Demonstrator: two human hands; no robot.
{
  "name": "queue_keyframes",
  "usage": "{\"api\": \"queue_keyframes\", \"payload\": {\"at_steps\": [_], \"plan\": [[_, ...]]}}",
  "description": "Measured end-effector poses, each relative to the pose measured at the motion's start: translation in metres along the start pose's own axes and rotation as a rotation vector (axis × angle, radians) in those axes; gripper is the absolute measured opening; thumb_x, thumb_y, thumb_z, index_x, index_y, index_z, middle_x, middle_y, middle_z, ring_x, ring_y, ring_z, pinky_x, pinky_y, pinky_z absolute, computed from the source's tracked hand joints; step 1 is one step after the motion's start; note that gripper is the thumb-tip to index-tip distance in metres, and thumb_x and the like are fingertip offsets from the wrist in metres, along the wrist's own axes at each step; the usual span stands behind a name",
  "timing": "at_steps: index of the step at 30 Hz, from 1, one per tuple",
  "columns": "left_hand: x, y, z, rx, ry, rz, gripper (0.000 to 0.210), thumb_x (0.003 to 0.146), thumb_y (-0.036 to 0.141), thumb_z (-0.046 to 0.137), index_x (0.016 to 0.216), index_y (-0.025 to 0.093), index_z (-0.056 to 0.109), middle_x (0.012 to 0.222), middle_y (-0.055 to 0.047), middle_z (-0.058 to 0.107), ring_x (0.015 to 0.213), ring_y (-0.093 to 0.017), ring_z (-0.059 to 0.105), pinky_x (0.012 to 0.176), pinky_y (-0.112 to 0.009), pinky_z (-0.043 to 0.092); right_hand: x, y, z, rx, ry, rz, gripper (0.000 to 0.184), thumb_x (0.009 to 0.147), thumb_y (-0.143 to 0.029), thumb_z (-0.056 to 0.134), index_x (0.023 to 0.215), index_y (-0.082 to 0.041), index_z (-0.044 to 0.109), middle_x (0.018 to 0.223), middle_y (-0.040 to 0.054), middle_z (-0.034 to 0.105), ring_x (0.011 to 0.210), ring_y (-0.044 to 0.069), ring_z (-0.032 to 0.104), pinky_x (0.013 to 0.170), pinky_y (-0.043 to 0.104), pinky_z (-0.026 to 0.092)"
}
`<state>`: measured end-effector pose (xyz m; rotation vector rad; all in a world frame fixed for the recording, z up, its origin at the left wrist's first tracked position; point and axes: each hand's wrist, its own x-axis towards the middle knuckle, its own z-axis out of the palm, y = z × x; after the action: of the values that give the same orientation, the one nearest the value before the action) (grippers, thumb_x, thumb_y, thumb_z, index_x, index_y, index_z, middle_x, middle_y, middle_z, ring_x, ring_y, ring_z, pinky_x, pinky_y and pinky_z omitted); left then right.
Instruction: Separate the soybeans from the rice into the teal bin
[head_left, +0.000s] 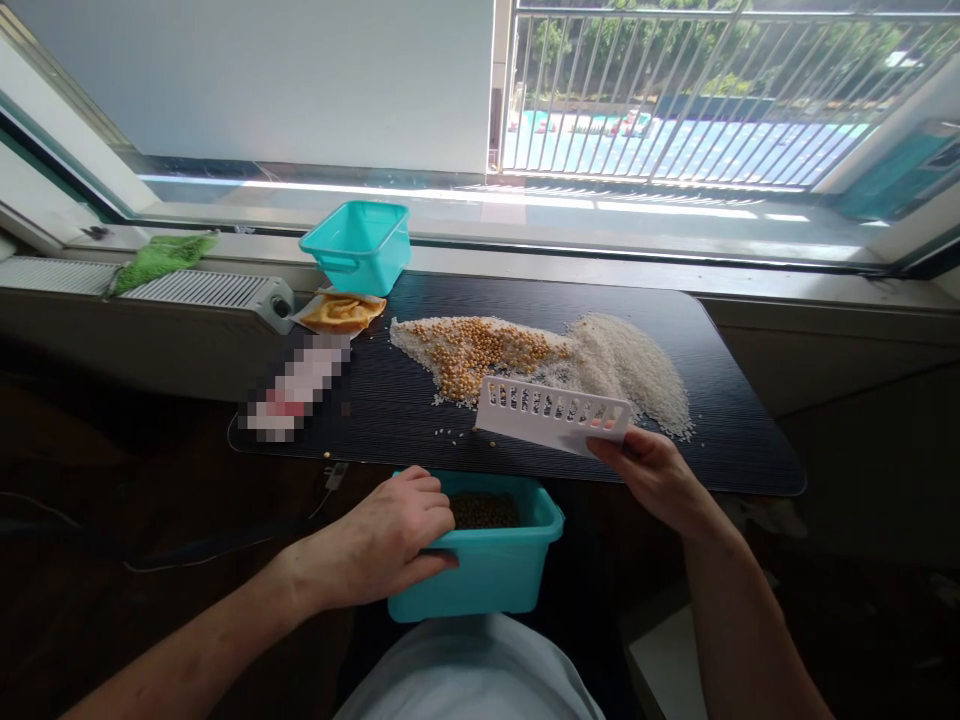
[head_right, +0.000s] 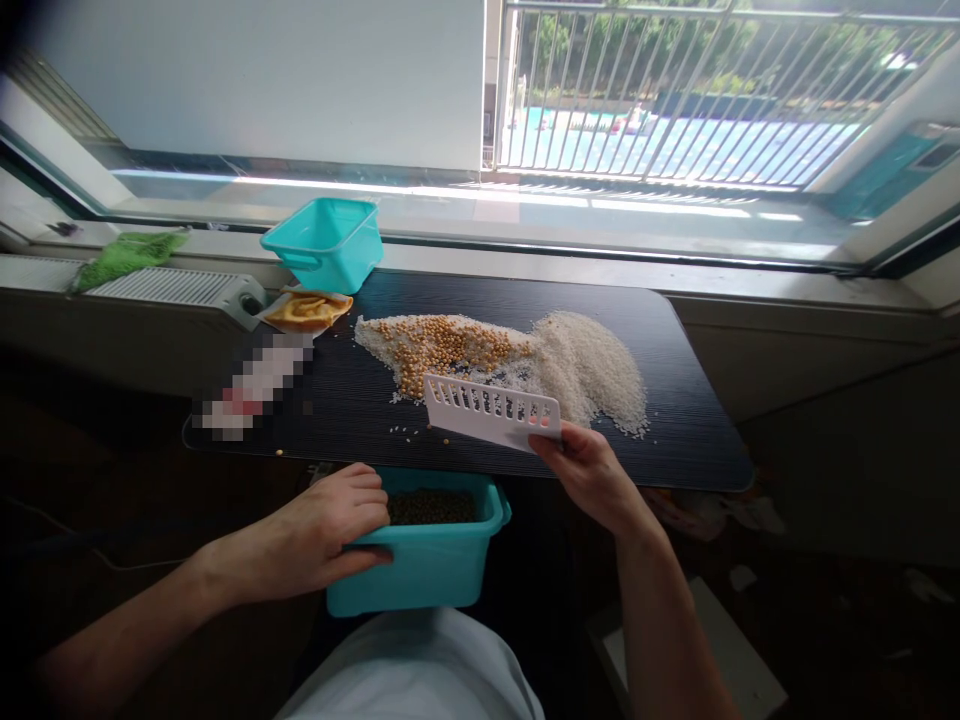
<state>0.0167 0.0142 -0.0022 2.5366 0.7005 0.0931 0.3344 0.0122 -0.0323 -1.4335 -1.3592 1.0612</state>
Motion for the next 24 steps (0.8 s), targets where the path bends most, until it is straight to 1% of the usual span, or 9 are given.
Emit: {"api": "queue_keyframes", "payload": {"at_steps": [5, 10, 13, 16, 19, 21, 24], "plan": [[-0.004, -0.003, 0.001, 0.001, -0.008, -0.023, 0.02, 0.086, 0.024, 0.064, 0.07, 0.018, 0.055, 0.074, 0.0, 0.06, 0.076, -0.016, 0.053, 0.079, -0.031, 0.038, -0.008, 0.005, -0.004, 0.019, 0.008, 0.02, 0.043, 0.069, -0.058, 0.077, 0.093, -0.023, 0.08, 0.095, 0.0058, 0.079, 0.089, 0.027, 0.072, 0.087, 0.041, 0.057], [-0.009, -0.007, 0.001, 0.003, -0.008, -0.034, 0.021, 0.087, 0.023, 0.063, 0.069, 0.018, 0.053, 0.073, 0.0, 0.059, 0.076, -0.016, 0.052, 0.078, -0.031, 0.038, -0.014, 0.017, 0.005, 0.032, -0.021, 0.041, 0.048, 0.07, -0.061, 0.074, 0.093, -0.02, 0.08, 0.096, 0.007, 0.079, 0.087, 0.027, 0.073, 0.086, 0.041, 0.058], [-0.014, -0.009, 0.0, 0.013, -0.019, -0.058, 0.021, 0.088, 0.024, 0.063, 0.07, 0.018, 0.054, 0.074, 0.0, 0.059, 0.077, -0.016, 0.052, 0.081, -0.032, 0.038, -0.019, 0.015, 0.015, 0.046, -0.078, 0.056, 0.046, 0.072, -0.06, 0.073, 0.096, -0.021, 0.079, 0.098, 0.0069, 0.079, 0.089, 0.027, 0.072, 0.087, 0.04, 0.058], [-0.021, -0.013, -0.002, 0.016, -0.029, -0.082, 0.019, 0.088, 0.026, 0.064, 0.073, 0.018, 0.056, 0.077, 0.0, 0.06, 0.08, -0.017, 0.053, 0.084, -0.033, 0.037, -0.021, 0.007, 0.026, 0.053, -0.172, 0.044, 0.043, 0.076, -0.057, 0.071, 0.098, -0.022, 0.079, 0.1, 0.0066, 0.079, 0.092, 0.026, 0.072, 0.087, 0.039, 0.058], [-0.029, -0.016, -0.004, 0.019, -0.023, -0.097, 0.016, 0.088, 0.026, 0.064, 0.076, 0.018, 0.058, 0.079, 0.0, 0.061, 0.082, -0.018, 0.053, 0.082, -0.032, 0.038, -0.019, -0.001, 0.034, 0.057, -0.248, 0.025, 0.039, 0.079, -0.055, 0.069, 0.097, -0.022, 0.079, 0.101, 0.0068, 0.078, 0.093, 0.026, 0.072, 0.087, 0.038, 0.058], [-0.033, -0.019, -0.006, 0.029, -0.012, -0.106, 0.017, 0.089, 0.026, 0.064, 0.075, 0.018, 0.058, 0.079, -0.001, 0.062, 0.083, -0.018, 0.053, 0.081, -0.032, 0.038, -0.014, -0.003, 0.038, 0.053, -0.227, 0.018, 0.038, 0.079, -0.054, 0.07, 0.095, -0.021, 0.079, 0.099, 0.0068, 0.079, 0.092, 0.026, 0.072, 0.087, 0.037, 0.058], [-0.037, -0.021, -0.007, 0.042, -0.006, -0.124, 0.019, 0.089, 0.026, 0.064, 0.073, 0.017, 0.058, 0.077, 0.0, 0.061, 0.08, -0.018, 0.053, 0.082, -0.033, 0.038, -0.004, -0.002, 0.048, 0.057, -0.155, -0.005, 0.041, 0.077, -0.056, 0.07, 0.096, -0.02, 0.079, 0.098, 0.0066, 0.078, 0.091, 0.025, 0.072, 0.088, 0.038, 0.057]]}}
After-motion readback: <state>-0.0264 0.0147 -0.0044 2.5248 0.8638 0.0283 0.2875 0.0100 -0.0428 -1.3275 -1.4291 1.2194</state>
